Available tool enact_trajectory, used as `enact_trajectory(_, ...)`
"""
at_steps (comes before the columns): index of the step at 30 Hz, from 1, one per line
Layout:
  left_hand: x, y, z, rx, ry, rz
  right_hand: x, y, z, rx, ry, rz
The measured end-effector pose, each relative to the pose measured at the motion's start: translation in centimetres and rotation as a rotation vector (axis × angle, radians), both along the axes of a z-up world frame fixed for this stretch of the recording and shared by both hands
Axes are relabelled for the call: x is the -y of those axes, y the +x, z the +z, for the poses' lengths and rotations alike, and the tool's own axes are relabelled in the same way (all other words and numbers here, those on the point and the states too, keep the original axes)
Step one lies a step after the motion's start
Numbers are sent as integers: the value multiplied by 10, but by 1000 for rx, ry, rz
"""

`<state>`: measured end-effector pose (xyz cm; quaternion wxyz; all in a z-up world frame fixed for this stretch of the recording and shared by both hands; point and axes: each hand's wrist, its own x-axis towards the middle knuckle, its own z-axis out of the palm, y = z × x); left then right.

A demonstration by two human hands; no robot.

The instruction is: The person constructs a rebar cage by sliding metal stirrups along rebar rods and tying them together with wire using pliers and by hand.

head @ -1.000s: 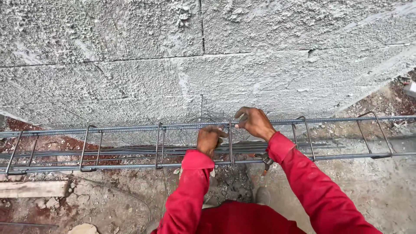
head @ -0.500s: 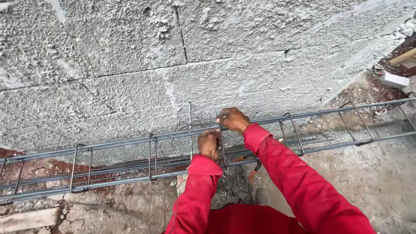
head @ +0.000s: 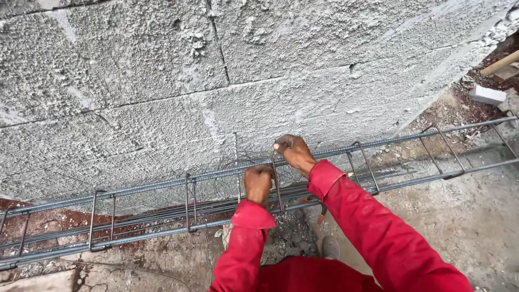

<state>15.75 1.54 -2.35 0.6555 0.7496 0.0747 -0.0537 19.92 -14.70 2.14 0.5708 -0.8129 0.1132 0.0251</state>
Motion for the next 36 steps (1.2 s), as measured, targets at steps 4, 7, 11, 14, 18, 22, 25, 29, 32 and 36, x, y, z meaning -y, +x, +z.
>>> enact_trajectory(4,2,-10,21,-16,-28,25,14,-23,1,123,125,280)
enact_trajectory(7,7,-11,22,-27,-96,58,23,-33,31,62,-89,417)
enact_trajectory(11,10,-16,19,14,-184,51,10,-25,67,-109,-100,422)
enact_trajectory(14,9,-19,23,-23,-176,49,-1,-11,83,-320,-526,472)
enact_trajectory(18,8,-19,30,-72,-79,29,0,10,68,-455,-563,583)
enact_trajectory(22,-1,-20,35,7,-52,-55,15,13,27,-353,-124,371)
enact_trajectory(25,-2,-23,40,-87,62,-134,12,11,5,-335,34,285)
enact_trajectory(29,-4,-19,36,-152,50,-151,13,11,6,-300,9,250)
enact_trajectory(32,-2,-13,20,-112,-125,-130,7,12,19,-304,88,226)
enact_trajectory(36,3,-6,6,-197,-433,-53,11,-2,51,-213,-305,331)
